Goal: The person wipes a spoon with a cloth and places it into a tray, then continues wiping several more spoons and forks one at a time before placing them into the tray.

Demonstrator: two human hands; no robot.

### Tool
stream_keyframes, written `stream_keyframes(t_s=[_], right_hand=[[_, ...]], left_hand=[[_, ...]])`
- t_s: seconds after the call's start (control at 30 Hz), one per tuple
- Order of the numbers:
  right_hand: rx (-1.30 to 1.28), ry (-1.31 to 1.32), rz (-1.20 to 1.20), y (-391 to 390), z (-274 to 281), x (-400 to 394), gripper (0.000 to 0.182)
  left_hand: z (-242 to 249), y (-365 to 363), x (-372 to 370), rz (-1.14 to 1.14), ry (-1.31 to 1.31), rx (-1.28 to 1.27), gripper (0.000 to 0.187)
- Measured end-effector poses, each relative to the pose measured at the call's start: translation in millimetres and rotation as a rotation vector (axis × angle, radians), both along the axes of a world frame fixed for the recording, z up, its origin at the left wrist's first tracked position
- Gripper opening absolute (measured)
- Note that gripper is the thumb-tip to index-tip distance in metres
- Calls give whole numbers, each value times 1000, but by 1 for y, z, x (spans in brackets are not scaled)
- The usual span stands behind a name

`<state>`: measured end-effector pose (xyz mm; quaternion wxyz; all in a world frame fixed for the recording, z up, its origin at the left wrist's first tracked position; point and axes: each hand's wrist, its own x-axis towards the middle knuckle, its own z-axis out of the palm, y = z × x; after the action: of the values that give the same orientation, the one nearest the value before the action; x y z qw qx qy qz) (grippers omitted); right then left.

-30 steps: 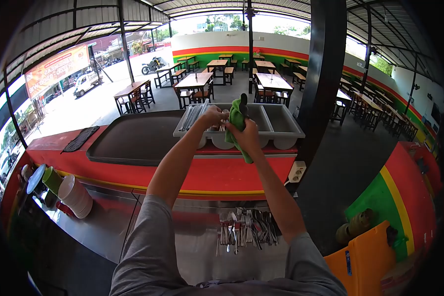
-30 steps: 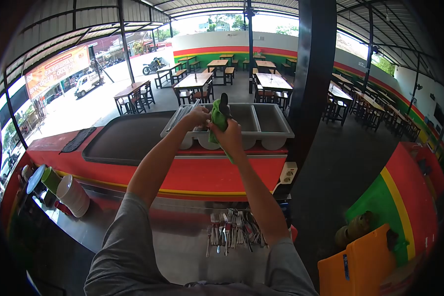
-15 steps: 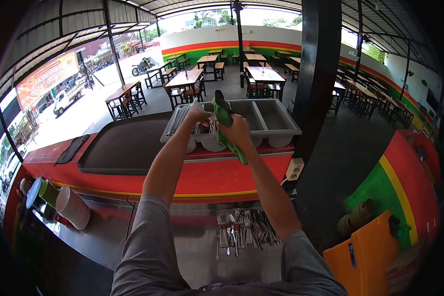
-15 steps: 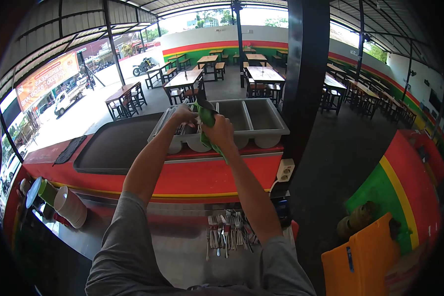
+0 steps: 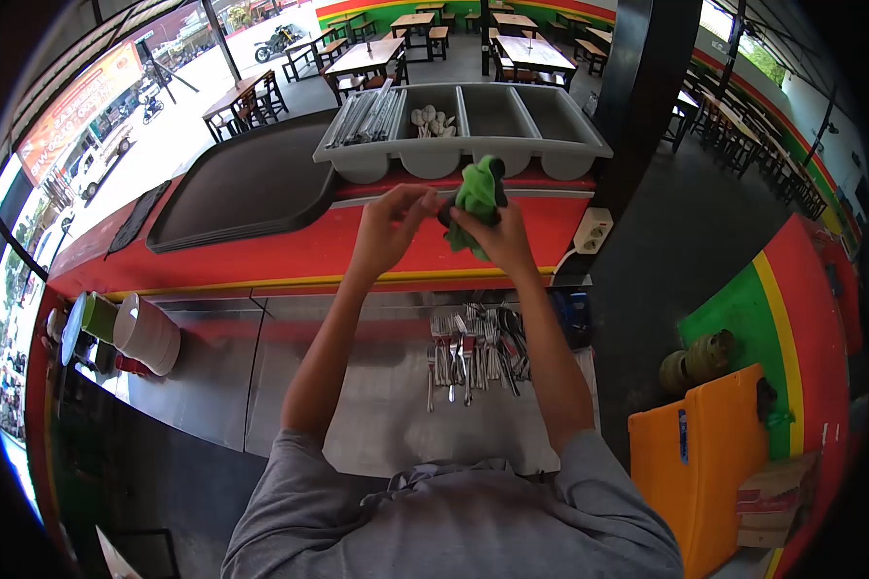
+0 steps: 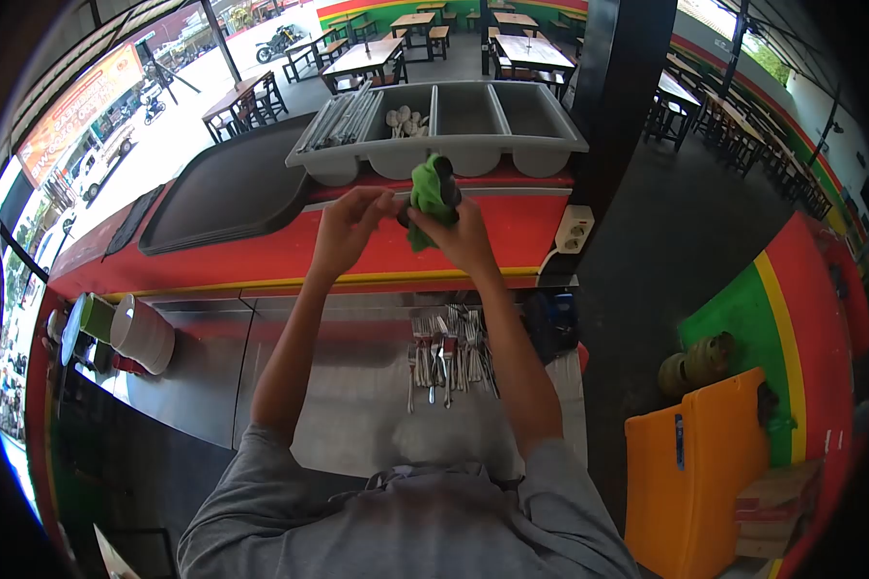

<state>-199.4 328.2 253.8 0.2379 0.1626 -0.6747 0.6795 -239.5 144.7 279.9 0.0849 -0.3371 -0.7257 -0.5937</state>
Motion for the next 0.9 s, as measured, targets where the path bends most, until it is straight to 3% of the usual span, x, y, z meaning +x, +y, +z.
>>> stream_keyframes(t_s=[0.03, 0.1, 0.2, 0.23, 0.37, 0.53, 0.63, 0.9], right_hand=[[-4, -51, -46, -3, -25, 25, 27], [3, -288, -74, -9, -97, 78, 29], [132, -640, -48, -7, -220, 155, 32], [53, -685, -58, -11, -254, 185, 31], [-139, -964, -3, -15, -286, 254, 29], [94, -931, 9, 0, -287, 255, 39], [208, -823, -64, 8, -292, 244, 42], [142, -871, 57, -7, -315, 247, 41]], left_hand=[[-22, -12, 24, 7, -43, -25, 26], [-96, -31, 64, 73, -395, -16, 21], [-292, -62, 113, 172, -494, -264, 22], [-334, -68, 134, 215, -527, -302, 23], [-358, -51, 190, 552, -536, -531, 23], [-387, -29, 200, 740, -475, -581, 21], [-392, -23, 203, 809, -471, -639, 22], [-390, -33, 226, 859, -534, -854, 28]])
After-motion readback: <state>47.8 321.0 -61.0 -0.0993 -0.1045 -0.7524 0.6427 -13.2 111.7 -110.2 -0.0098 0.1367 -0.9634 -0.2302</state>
